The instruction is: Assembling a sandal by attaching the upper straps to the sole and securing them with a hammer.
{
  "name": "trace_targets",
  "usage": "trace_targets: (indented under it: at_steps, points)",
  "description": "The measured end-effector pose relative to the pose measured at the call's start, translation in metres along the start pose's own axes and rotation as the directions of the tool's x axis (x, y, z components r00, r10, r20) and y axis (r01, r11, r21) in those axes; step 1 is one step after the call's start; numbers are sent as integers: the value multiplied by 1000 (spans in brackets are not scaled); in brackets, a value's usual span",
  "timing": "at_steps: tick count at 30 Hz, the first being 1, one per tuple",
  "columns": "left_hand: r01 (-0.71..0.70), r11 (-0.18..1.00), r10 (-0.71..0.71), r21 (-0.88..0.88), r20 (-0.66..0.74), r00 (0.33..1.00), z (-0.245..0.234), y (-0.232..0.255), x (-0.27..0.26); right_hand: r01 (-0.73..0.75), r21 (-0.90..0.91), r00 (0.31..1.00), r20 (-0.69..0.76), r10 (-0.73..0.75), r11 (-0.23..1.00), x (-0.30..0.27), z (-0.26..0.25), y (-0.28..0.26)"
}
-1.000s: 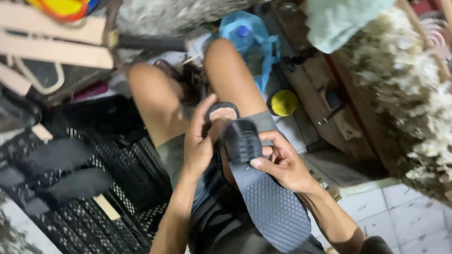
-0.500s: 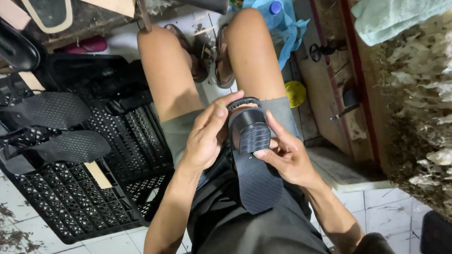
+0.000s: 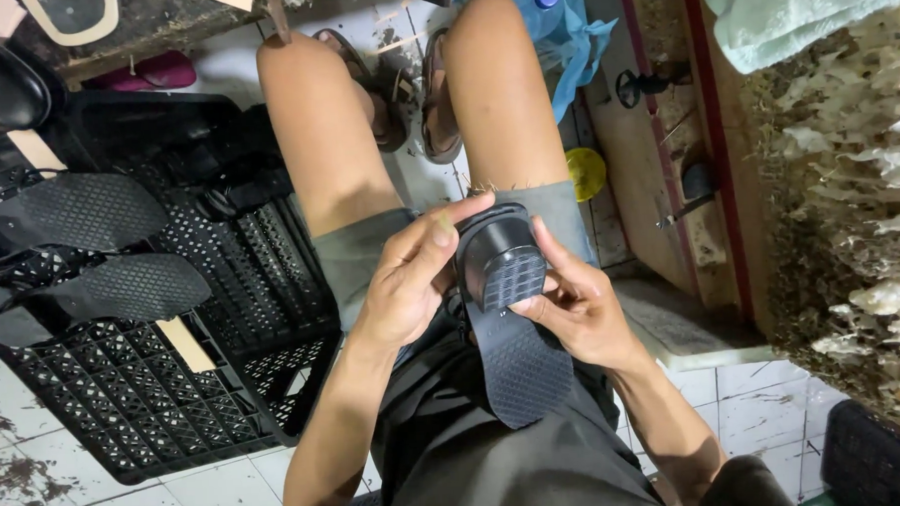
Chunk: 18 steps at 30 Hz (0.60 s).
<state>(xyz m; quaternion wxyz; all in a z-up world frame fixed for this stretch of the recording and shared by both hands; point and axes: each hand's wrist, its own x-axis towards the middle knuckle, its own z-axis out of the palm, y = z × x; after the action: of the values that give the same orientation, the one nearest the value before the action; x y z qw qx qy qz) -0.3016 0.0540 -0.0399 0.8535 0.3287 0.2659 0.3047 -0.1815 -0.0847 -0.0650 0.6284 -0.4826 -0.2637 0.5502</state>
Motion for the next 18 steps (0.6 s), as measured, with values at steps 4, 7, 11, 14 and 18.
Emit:
trace_targets:
  at_steps: [4, 7, 11, 14, 18]
  points:
    - [18, 999, -17, -30, 15, 1000, -6, -6, 0, 8, 1, 1000, 8, -8, 1000, 1, -1, -1]
    - [8, 1000, -8, -7, 16, 1000, -4, -3, 1, 11, 17, 1000, 6, -11, 1000, 3, 4, -4]
    - [5, 1000, -6, 15, 7, 1000, -3, -3, 0, 5, 27, 1000, 3, -5, 1000, 2, 2, -2]
    - [2, 1000, -2, 21, 14, 1000, -3, -4, 0, -4, 36, 1000, -6, 5, 999, -1, 0, 1]
    - [-2, 1000, 1, 31, 20, 1000, -5, -5, 1, -11, 53, 1000, -25, 13, 999, -1, 1, 0]
